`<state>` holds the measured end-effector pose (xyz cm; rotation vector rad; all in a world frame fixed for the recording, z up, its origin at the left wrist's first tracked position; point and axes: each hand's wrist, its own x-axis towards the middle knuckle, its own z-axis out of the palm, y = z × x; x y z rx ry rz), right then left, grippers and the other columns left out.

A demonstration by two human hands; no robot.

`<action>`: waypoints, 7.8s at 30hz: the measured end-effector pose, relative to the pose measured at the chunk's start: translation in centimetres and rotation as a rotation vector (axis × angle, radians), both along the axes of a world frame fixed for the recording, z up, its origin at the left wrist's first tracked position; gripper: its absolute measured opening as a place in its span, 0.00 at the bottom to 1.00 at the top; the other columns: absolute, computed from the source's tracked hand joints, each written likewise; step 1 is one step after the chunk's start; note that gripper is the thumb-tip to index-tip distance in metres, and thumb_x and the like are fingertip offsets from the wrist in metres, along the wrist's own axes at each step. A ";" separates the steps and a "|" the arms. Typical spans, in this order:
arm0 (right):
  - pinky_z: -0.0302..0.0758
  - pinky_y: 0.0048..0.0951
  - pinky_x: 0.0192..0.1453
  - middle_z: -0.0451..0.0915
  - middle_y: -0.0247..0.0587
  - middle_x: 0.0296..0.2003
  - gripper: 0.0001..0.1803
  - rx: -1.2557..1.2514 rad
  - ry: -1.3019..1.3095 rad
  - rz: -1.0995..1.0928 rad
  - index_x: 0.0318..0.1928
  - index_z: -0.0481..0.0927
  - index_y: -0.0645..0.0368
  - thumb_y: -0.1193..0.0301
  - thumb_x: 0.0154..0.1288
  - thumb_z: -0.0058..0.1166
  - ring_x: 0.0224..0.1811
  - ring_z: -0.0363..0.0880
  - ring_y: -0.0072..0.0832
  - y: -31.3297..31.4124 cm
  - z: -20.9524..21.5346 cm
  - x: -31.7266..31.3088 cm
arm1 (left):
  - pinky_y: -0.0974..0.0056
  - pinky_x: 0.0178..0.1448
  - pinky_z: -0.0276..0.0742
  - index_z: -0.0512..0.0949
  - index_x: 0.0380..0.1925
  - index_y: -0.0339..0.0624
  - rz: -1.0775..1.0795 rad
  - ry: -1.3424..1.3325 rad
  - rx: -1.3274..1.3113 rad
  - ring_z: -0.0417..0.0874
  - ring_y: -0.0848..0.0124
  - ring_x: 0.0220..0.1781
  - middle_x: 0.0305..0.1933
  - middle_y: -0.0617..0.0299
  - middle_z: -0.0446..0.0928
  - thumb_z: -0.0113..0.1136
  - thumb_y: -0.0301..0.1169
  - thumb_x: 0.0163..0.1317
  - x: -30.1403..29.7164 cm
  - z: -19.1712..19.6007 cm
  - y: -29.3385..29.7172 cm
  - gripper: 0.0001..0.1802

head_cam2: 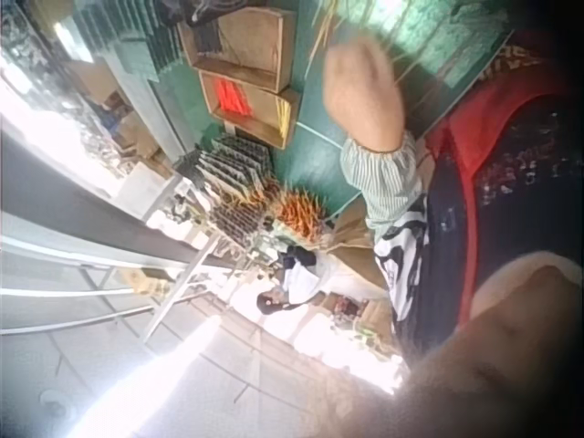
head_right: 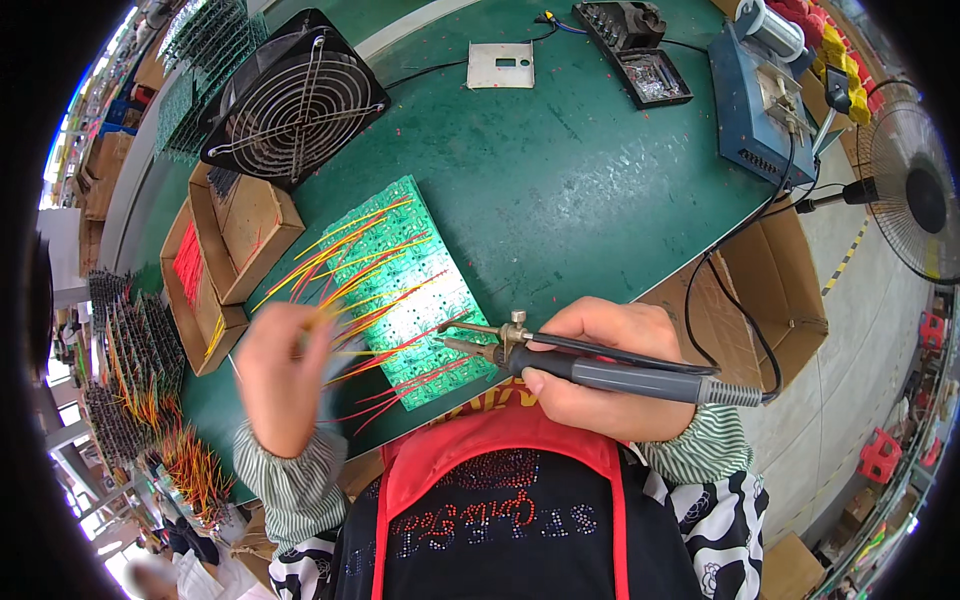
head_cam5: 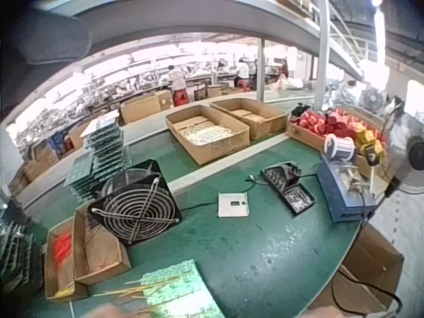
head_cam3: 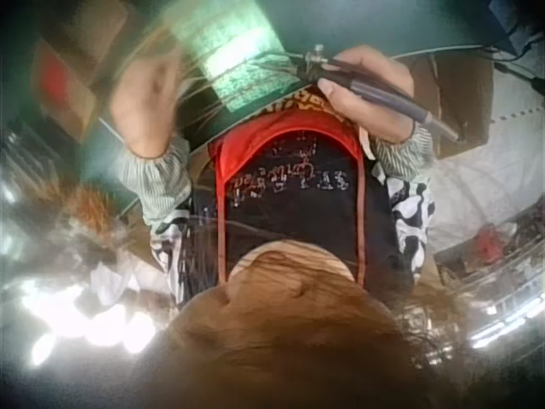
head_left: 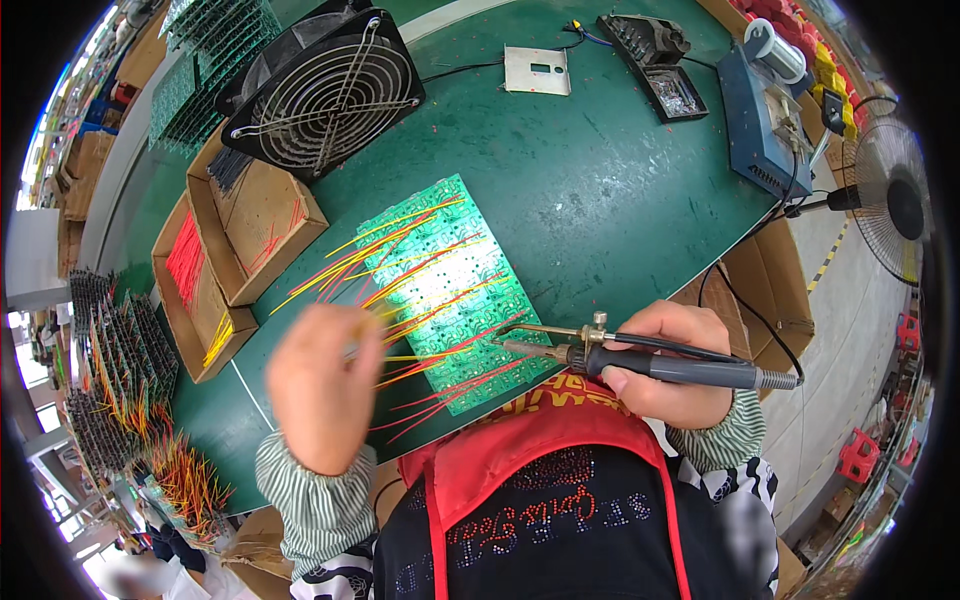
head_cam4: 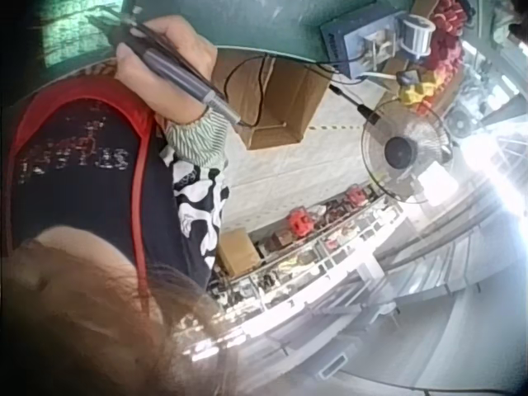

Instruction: The person solders multiple colored wires onto a green circuit board using a soldering iron and solder wire.

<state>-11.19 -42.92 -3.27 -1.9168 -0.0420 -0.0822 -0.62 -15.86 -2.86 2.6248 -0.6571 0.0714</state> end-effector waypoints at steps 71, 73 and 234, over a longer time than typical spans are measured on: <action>0.74 0.19 0.27 0.81 0.36 0.22 0.11 -0.034 0.034 -0.131 0.32 0.78 0.63 0.72 0.49 0.64 0.22 0.80 0.18 -2.6 1.1 -2.0 | 0.61 0.29 0.73 0.77 0.26 0.39 -0.264 0.329 -0.213 0.78 0.61 0.24 0.27 0.56 0.76 0.63 0.27 0.53 -0.8 -1.6 -5.0 0.05; 0.74 0.19 0.27 0.81 0.35 0.22 0.11 -0.043 0.038 -0.126 0.32 0.78 0.63 0.72 0.49 0.64 0.22 0.80 0.19 -2.5 1.1 -2.3 | 0.61 0.30 0.74 0.77 0.27 0.38 -0.273 0.049 -0.181 0.79 0.60 0.25 0.27 0.56 0.77 0.63 0.24 0.52 -0.5 -1.1 -3.6 0.04; 0.73 0.22 0.25 0.81 0.36 0.21 0.10 -0.076 -0.013 -0.007 0.31 0.78 0.63 0.73 0.48 0.64 0.20 0.79 0.21 -1.4 1.3 -3.4 | 0.57 0.36 0.74 0.76 0.29 0.37 -0.400 0.379 -0.180 0.78 0.56 0.32 0.29 0.55 0.75 0.60 0.24 0.54 -3.8 -1.2 -3.8 0.04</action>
